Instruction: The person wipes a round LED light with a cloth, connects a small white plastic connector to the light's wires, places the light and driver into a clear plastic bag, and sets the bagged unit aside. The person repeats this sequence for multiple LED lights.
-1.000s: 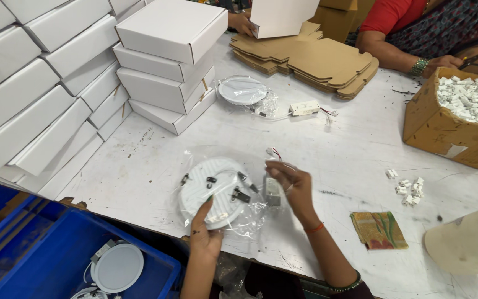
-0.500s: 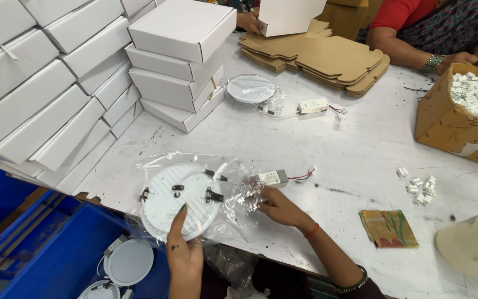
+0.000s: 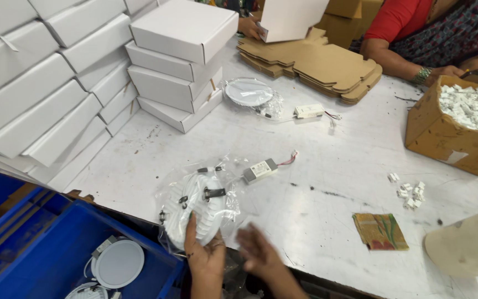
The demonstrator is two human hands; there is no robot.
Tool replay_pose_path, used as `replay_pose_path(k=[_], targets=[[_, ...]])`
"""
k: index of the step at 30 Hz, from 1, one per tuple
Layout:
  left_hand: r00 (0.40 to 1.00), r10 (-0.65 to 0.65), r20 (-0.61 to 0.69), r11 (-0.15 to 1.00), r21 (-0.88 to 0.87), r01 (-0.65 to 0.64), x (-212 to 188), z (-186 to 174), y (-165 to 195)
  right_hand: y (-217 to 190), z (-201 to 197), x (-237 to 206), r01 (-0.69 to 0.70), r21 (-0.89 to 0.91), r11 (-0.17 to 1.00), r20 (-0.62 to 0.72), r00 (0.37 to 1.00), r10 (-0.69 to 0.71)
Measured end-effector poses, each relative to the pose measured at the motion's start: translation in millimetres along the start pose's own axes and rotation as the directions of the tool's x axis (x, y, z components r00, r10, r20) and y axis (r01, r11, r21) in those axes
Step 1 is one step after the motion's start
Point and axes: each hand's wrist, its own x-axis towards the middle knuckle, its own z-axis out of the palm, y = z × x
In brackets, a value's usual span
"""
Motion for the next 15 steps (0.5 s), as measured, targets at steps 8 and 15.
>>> replay_pose_path(k=[8, 15], targets=[[0.974, -0.227, 0.014, 0.966, 0.129, 0.223, -55, -41, -57, -20, 13, 28, 0.097, 0.416, 0.904, -0.294, 0.955, 0.033], [0.751, -0.593, -0.290, 0.583, 0.488, 0.649, -63, -87, -69, -64, -2, -1, 0.312, 0.016, 0.950, -0.440, 0.855, -0.274]])
